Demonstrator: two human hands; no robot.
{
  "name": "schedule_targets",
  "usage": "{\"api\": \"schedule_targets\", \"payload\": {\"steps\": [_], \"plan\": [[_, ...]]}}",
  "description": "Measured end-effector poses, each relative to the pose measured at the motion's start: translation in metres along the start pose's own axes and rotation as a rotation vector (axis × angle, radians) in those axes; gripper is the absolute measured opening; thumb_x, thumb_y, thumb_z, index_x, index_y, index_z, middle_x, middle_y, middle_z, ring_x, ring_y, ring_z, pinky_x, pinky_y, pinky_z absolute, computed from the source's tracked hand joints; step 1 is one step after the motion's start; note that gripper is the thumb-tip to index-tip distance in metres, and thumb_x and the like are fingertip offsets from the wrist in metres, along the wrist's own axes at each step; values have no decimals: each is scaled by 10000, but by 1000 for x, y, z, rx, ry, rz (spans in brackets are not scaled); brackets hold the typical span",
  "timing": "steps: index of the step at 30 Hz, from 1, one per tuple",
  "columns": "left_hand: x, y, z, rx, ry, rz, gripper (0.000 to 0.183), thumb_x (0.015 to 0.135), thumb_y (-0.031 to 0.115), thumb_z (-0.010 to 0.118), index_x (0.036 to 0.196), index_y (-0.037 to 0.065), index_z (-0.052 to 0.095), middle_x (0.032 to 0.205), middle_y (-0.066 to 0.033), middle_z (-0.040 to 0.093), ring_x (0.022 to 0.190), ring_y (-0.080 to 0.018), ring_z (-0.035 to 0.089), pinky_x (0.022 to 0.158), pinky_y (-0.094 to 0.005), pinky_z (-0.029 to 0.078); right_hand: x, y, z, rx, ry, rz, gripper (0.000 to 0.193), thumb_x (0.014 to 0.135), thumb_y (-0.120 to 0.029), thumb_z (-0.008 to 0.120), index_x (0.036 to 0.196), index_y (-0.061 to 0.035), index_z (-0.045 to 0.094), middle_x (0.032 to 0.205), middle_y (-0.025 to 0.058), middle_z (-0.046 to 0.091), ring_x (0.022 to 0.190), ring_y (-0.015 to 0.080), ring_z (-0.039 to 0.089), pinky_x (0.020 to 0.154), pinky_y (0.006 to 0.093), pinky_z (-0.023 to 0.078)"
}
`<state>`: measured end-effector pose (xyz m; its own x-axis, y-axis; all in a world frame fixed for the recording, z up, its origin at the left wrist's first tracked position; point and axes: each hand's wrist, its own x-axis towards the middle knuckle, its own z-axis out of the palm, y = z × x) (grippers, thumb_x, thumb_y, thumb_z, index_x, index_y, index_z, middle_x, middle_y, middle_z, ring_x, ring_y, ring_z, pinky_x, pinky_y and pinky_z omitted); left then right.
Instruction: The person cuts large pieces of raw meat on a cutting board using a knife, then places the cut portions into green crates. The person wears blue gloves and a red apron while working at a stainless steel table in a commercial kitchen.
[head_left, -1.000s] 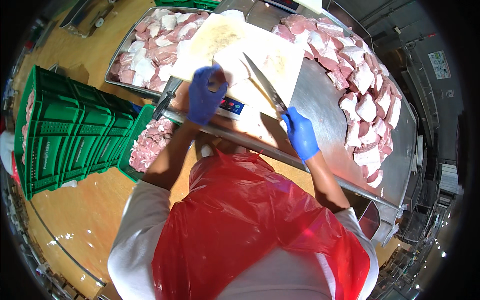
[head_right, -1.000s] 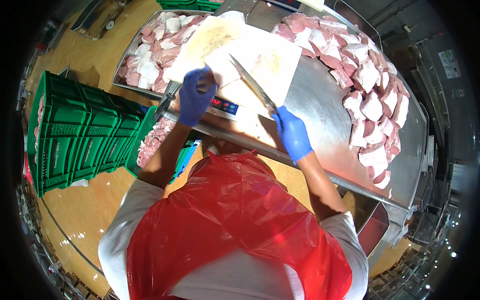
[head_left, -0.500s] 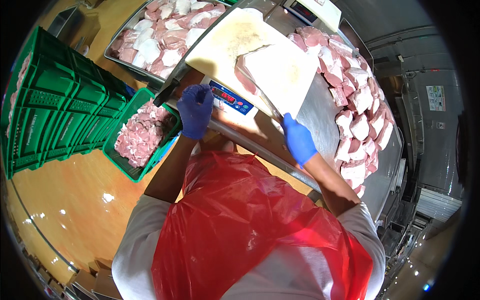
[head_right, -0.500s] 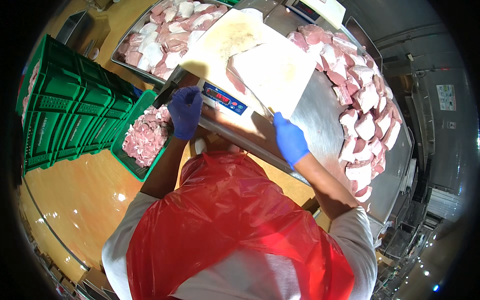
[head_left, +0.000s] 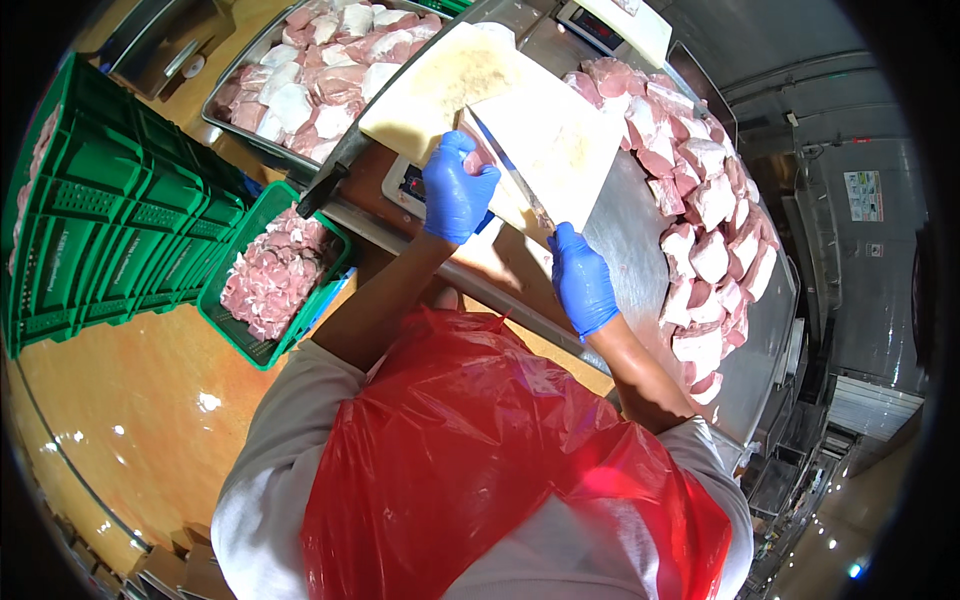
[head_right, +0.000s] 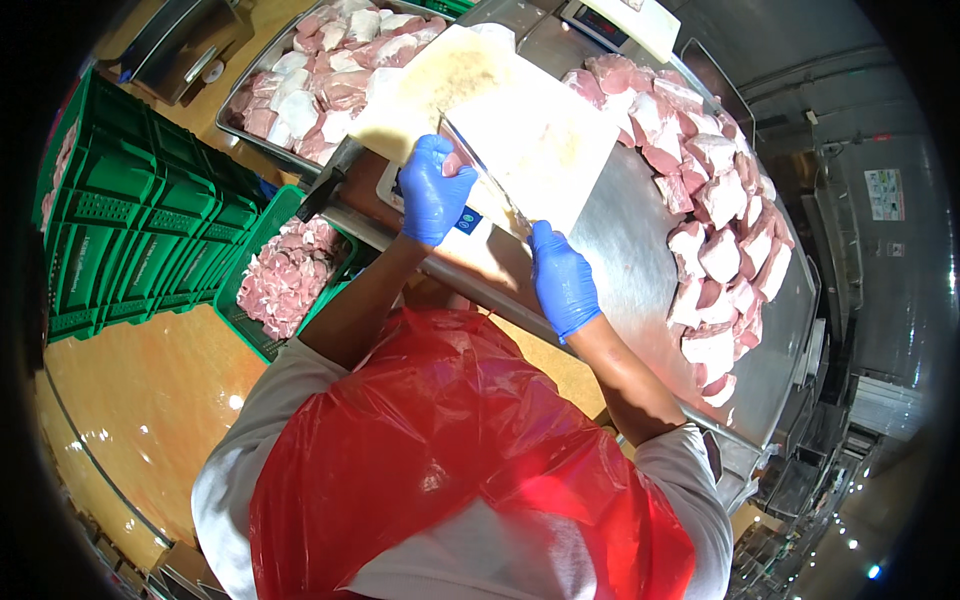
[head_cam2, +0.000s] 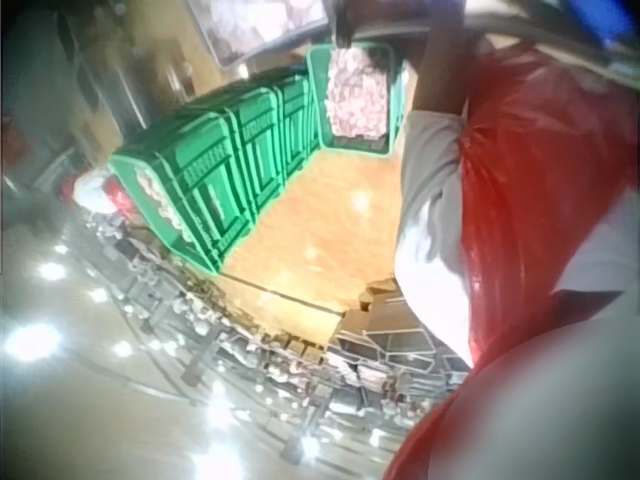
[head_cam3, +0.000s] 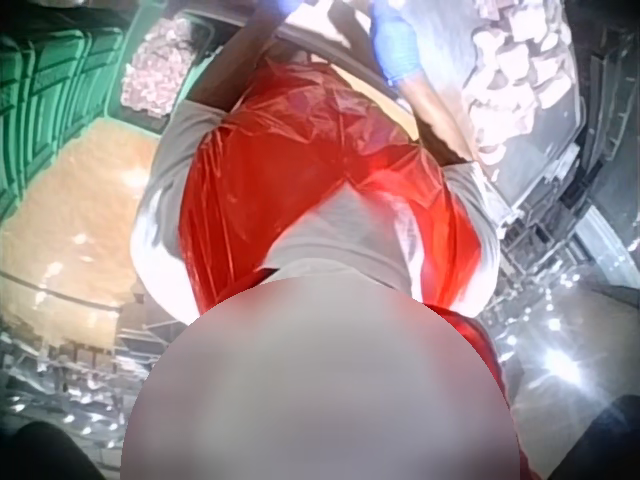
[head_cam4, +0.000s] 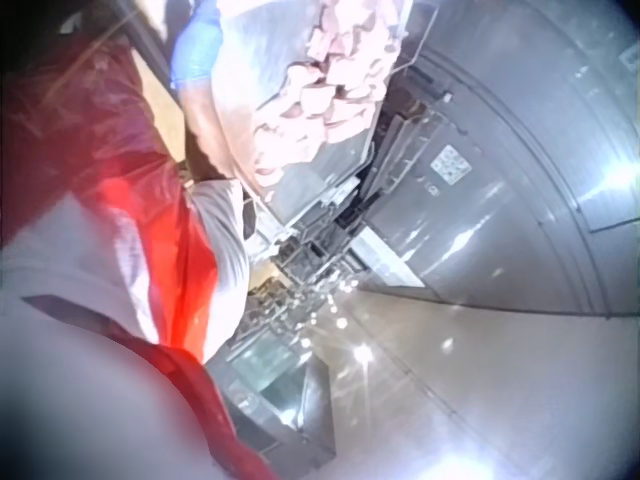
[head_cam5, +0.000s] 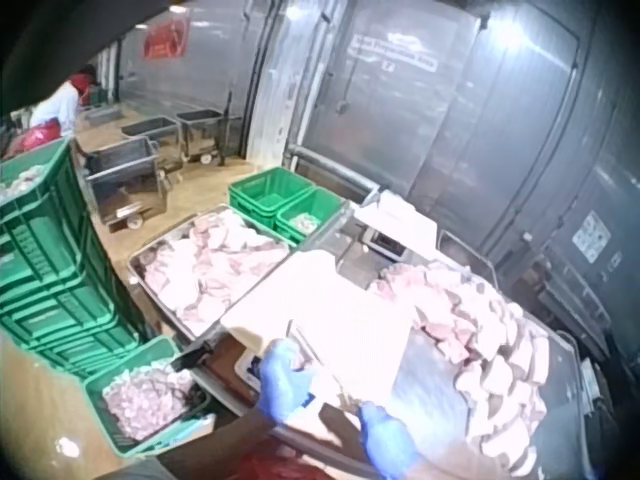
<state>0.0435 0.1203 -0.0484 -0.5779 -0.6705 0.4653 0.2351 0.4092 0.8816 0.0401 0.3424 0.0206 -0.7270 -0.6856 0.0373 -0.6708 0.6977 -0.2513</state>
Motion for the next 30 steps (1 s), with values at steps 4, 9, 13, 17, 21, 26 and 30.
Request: {"api": "schedule_targets", "payload": {"steps": [4,9,13,17,21,26,30], "plan": [[-16,-35,-8,-111,9,-227,292,699,-47,791,901,14,589,758,26,573,675,-35,520,600,-221,479,7,-5,-6,-60,-138,40,211,930,-41,523,1138,-48,485,902,270,646,753,438,679,631,521,547],[-14,-23,-10,-195,10,-195,267,685,-46,787,841,26,582,706,30,549,651,-44,512,587,-231,474,61,-30,18,-80,-105,-13,144,953,-61,494,1085,-7,478,850,297,657,778,466,670,656,531,540],[-7,-26,-26,-81,-53,-116,262,672,-50,784,782,35,562,708,28,549,644,-50,497,581,-241,464,116,-69,20,-78,-144,-13,185,942,-81,501,1113,-11,487,916,283,679,817,469,682,739,530,555],[-9,-35,-28,-116,-106,-190,243,685,-47,770,769,37,558,719,8,557,649,-50,494,587,-243,460,75,-43,24,-108,-153,15,204,941,-71,500,1136,-15,480,904,275,683,808,471,682,710,532,557],[-12,-17,-50,7,-130,-214,202,707,-16,742,794,43,569,704,-19,518,643,-98,494,607,-280,467,0,23,-6,-251,-253,34,259,919,-54,514,1176,-63,487,914,264,664,773,461,677,665,525,557],[-7,-63,-160,-76,-208,-335,198,720,18,729,844,70,583,744,-11,538,646,-110,500,576,-310,436,-77,65,-48,-220,-277,94,207,922,-59,587,1117,-62,518,868,241,643,711,443,657,592,510,518],[-8,-123,-305,9,-315,-436,268,713,-156,665,881,47,615,835,12,610,784,-65,559,756,-230,497,-103,51,-22,70,92,173,153,931,-29,604,1059,-45,521,864,256,653,745,445,665,595,489,505]]}}
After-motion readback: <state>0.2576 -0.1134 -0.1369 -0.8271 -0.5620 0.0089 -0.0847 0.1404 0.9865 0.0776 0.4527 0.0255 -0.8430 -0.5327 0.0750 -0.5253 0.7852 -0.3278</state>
